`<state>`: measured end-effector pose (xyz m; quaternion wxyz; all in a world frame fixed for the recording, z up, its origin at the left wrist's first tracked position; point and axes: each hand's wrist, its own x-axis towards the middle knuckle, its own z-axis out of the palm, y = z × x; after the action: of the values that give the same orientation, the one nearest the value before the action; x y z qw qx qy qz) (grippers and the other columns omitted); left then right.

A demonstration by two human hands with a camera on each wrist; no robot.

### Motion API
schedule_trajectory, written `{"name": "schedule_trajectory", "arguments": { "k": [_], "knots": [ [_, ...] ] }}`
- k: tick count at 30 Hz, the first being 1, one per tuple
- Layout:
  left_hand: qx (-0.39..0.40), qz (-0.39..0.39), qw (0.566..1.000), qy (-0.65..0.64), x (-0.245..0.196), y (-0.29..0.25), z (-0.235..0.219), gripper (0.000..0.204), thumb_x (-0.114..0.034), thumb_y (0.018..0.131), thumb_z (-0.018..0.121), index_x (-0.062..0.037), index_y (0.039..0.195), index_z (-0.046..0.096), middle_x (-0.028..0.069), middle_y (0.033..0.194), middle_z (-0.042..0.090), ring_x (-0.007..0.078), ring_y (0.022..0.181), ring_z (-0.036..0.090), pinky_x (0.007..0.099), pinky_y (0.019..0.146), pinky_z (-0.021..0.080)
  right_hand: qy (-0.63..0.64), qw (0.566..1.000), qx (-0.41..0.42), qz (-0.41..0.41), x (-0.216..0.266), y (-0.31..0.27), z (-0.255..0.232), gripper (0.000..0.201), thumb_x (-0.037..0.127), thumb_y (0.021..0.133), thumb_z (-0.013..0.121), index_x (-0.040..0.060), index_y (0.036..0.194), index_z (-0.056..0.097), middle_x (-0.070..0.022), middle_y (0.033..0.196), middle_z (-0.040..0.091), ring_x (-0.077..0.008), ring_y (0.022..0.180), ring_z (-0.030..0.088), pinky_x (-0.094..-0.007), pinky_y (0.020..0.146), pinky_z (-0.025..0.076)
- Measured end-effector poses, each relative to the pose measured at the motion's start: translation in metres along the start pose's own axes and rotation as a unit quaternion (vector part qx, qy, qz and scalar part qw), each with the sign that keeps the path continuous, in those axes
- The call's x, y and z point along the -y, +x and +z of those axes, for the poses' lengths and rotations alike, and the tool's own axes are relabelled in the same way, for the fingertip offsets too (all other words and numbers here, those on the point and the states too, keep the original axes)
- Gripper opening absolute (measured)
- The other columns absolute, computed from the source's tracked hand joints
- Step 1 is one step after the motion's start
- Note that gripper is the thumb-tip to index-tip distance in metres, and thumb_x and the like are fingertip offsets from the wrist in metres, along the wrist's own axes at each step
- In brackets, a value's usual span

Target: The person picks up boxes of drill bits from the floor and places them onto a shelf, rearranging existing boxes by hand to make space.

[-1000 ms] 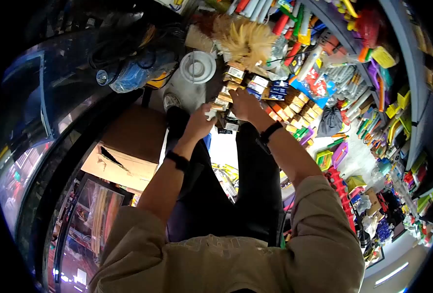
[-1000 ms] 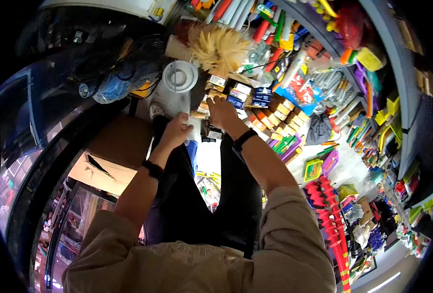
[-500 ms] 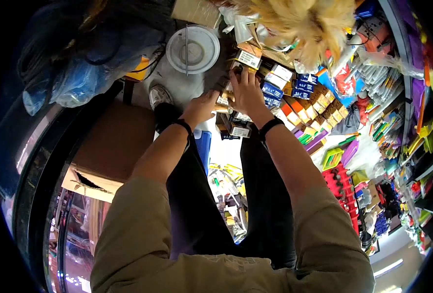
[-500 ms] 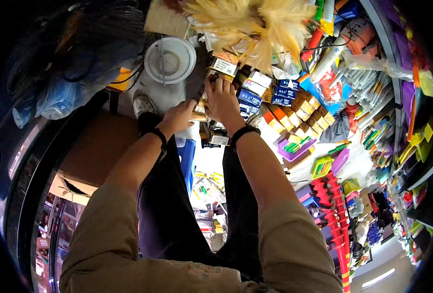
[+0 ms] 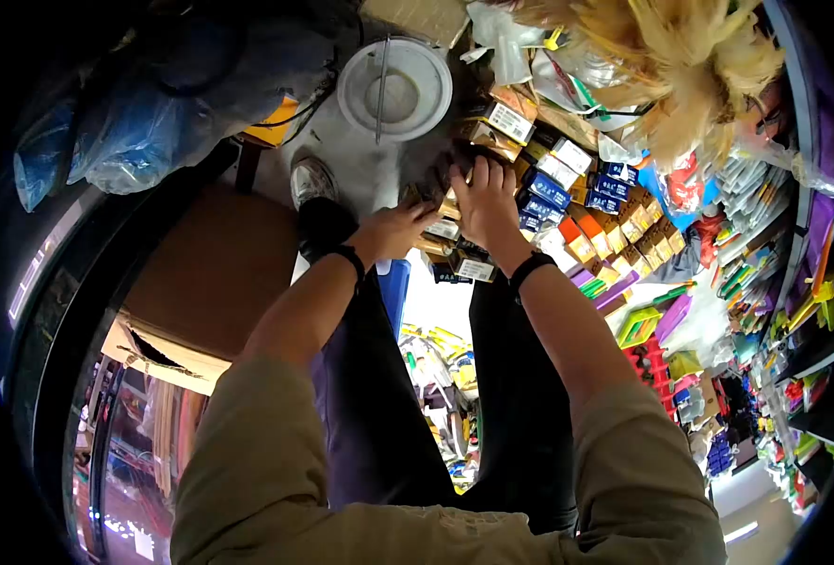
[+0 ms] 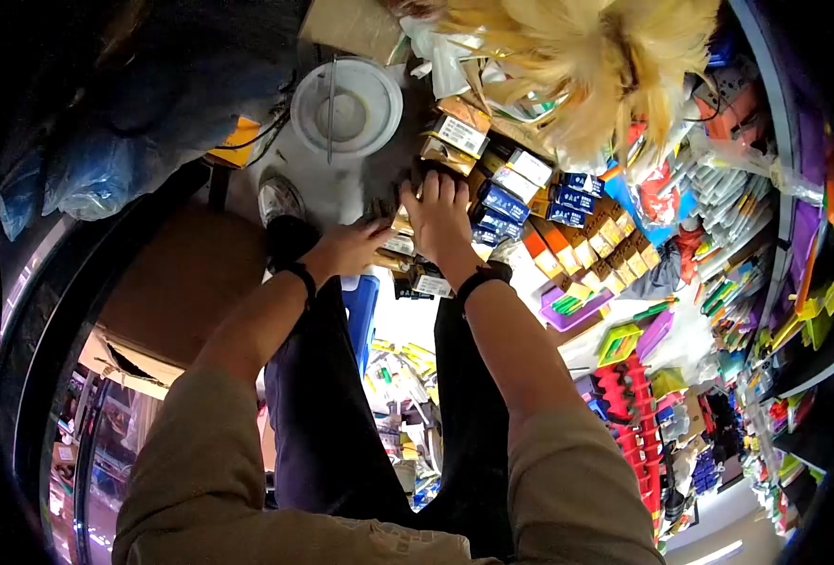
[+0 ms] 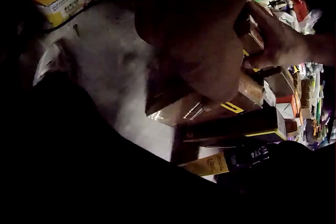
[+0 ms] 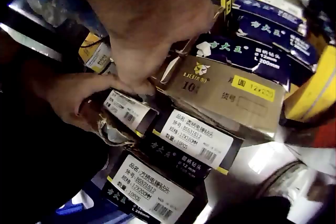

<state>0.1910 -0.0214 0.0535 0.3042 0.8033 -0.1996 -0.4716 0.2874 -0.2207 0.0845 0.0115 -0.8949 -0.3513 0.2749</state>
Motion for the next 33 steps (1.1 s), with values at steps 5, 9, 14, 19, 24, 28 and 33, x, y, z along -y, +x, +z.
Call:
{"name": "schedule_trajectory", "arguments": {
  "k": [5, 9, 14, 19, 24, 28, 33],
  "knots": [
    [-0.029, 0.001, 1.000, 0.010, 0.009, 0.020, 0.012, 0.056, -0.012, 0.089, 0.062, -0.0062, 0.143, 0.048, 0.0155, 0.136, 0.059, 0.0413, 0.109, 0.066, 0.0482, 0.093, 0.055, 0.032, 0.988, 0.146, 0.035, -0.001, 0.007, -0.018, 0.059, 0.018, 0.086, 0.065, 0.0218, 0.143, 0.050, -0.0221, 0.139, 0.047, -0.0418, 0.125, 0.047, -0.0566, 0.102, 0.038],
    [-0.047, 0.080, 0.996, 0.007, 0.024, 0.000, 0.002, 0.054, -0.018, 0.087, 0.067, -0.0100, 0.138, 0.055, 0.0165, 0.139, 0.057, 0.0411, 0.116, 0.061, 0.0480, 0.096, 0.052, 0.035, 0.988, 0.143, 0.036, -0.003, 0.006, -0.028, 0.057, 0.021, 0.082, 0.067, 0.0178, 0.137, 0.054, -0.0222, 0.134, 0.048, -0.0406, 0.124, 0.045, -0.0533, 0.098, 0.038],
    [-0.103, 0.044, 0.993, -0.039, -0.053, -0.103, -0.090, 0.045, -0.028, 0.090, 0.072, -0.0183, 0.133, 0.063, 0.0177, 0.128, 0.064, 0.0422, 0.114, 0.062, 0.0479, 0.097, 0.053, 0.090, 0.995, -0.003, 0.042, -0.016, -0.045, -0.060, 0.056, 0.025, 0.073, 0.075, 0.0104, 0.126, 0.060, -0.0207, 0.120, 0.049, -0.0400, 0.118, 0.046, -0.0513, 0.098, 0.037],
    [-0.177, 0.008, 0.975, -0.132, -0.115, -0.202, -0.142, 0.057, -0.024, 0.077, 0.086, -0.0033, 0.125, 0.063, 0.0237, 0.117, 0.066, 0.0452, 0.105, 0.065, 0.0471, 0.088, 0.055, 0.247, 0.964, -0.050, 0.087, -0.039, -0.158, -0.259, 0.067, 0.020, 0.068, 0.081, 0.0122, 0.130, 0.057, -0.0241, 0.125, 0.048, -0.0442, 0.123, 0.047, -0.0548, 0.100, 0.041],
    [-0.232, -0.050, 0.959, -0.156, -0.232, -0.293, -0.226, 0.060, -0.010, 0.068, 0.089, -0.0020, 0.121, 0.063, 0.0171, 0.106, 0.070, 0.0300, 0.097, 0.071, 0.0390, 0.086, 0.057, 0.153, 0.927, -0.319, 0.122, -0.088, -0.293, -0.438, 0.051, 0.017, 0.056, 0.086, 0.0047, 0.099, 0.061, -0.0229, 0.104, 0.047, -0.0416, 0.093, 0.051, -0.0514, 0.078, 0.043],
    [-0.309, -0.007, 0.921, -0.238, -0.275, -0.327, -0.244, 0.058, -0.004, 0.070, 0.088, -0.0010, 0.121, 0.061, 0.0158, 0.106, 0.072, 0.0221, 0.100, 0.070, 0.0364, 0.086, 0.057, -0.043, 0.874, -0.475, 0.097, -0.149, -0.374, -0.545, 0.068, 0.019, 0.061, 0.086, 0.0023, 0.122, 0.063, -0.0237, 0.109, 0.053, -0.0399, 0.098, 0.053, -0.0494, 0.077, 0.044],
    [-0.419, 0.017, 0.876, -0.239, -0.372, -0.337, -0.270, 0.061, 0.002, 0.071, 0.085, 0.0006, 0.125, 0.057, 0.0128, 0.106, 0.071, 0.0170, 0.100, 0.067, 0.0345, 0.088, 0.055, -0.188, 0.777, -0.596, 0.075, -0.234, -0.368, -0.633, 0.077, 0.015, 0.058, 0.086, 0.0072, 0.129, 0.058, -0.0284, 0.130, 0.054, -0.0426, 0.111, 0.056, -0.0521, 0.089, 0.044]
  ]
}}
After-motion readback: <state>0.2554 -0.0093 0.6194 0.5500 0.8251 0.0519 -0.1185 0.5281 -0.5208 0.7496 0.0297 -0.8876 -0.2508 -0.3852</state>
